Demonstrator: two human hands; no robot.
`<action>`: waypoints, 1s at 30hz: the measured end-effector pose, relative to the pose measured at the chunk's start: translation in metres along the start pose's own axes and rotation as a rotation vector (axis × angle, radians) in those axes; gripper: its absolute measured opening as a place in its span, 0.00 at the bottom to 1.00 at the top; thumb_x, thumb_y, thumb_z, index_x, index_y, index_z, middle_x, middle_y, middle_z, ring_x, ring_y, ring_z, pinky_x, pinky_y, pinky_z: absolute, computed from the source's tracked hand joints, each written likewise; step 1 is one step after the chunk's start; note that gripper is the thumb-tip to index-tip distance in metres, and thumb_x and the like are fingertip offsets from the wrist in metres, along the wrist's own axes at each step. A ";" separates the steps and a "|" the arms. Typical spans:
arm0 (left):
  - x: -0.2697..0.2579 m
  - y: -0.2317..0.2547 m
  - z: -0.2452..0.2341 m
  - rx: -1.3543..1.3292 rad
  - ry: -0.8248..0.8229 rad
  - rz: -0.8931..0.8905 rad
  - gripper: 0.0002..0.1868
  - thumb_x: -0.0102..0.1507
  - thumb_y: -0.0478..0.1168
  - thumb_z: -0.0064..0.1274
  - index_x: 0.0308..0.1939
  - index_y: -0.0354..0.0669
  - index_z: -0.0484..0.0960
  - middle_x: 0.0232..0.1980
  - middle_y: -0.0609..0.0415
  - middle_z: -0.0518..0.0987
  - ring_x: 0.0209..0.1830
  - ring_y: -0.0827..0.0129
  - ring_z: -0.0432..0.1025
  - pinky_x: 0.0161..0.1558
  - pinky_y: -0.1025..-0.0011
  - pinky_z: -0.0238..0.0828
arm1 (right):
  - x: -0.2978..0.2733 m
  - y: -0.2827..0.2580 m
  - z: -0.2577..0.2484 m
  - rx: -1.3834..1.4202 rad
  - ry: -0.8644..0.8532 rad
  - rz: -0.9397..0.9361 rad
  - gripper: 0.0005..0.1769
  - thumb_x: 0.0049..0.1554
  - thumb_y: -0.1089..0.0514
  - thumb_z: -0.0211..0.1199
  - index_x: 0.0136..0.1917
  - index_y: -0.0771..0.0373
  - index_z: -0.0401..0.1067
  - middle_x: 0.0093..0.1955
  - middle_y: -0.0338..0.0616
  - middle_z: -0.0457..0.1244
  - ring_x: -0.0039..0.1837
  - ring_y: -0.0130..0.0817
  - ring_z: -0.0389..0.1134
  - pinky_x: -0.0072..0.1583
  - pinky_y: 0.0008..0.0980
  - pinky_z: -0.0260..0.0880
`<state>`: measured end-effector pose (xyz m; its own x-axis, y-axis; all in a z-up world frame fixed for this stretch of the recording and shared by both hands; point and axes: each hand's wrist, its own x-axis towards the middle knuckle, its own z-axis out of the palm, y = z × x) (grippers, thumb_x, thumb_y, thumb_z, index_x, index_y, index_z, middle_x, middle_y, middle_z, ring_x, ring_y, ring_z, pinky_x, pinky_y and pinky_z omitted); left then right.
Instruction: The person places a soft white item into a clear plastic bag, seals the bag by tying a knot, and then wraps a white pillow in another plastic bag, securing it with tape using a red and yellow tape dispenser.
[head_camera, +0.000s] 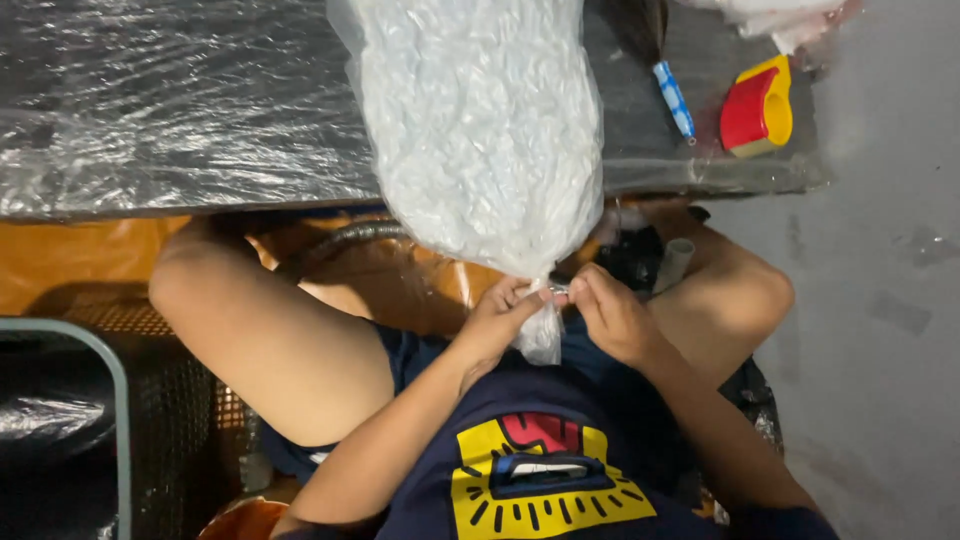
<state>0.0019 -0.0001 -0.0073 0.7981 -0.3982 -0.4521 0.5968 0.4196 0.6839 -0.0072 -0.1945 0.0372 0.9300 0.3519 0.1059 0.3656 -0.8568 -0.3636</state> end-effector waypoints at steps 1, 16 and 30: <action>-0.001 0.000 0.000 -0.034 -0.015 0.007 0.25 0.63 0.41 0.64 0.58 0.28 0.75 0.37 0.53 0.80 0.34 0.71 0.80 0.35 0.76 0.81 | 0.000 -0.005 -0.002 0.271 -0.005 0.084 0.18 0.70 0.52 0.42 0.38 0.50 0.63 0.31 0.28 0.59 0.36 0.31 0.66 0.43 0.26 0.68; -0.006 0.007 0.003 -0.121 -0.104 0.020 0.17 0.67 0.41 0.58 0.56 0.33 0.79 0.42 0.52 0.84 0.37 0.70 0.80 0.39 0.72 0.82 | -0.003 0.001 0.026 1.532 0.034 0.784 0.27 0.69 0.53 0.53 0.28 0.61 0.59 0.26 0.35 0.47 0.21 0.23 0.50 0.30 0.35 0.66; 0.005 -0.013 0.003 -0.220 0.006 0.033 0.18 0.64 0.35 0.61 0.55 0.32 0.76 0.43 0.51 0.82 0.38 0.66 0.80 0.39 0.69 0.84 | -0.015 0.015 0.031 1.648 -0.183 0.852 0.25 0.66 0.55 0.56 0.28 0.64 0.63 0.25 0.37 0.49 0.20 0.23 0.48 0.28 0.35 0.63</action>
<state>-0.0020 -0.0102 -0.0171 0.8176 -0.3764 -0.4357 0.5734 0.6008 0.5570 -0.0171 -0.2006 0.0017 0.7641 0.2055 -0.6115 -0.6416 0.3412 -0.6870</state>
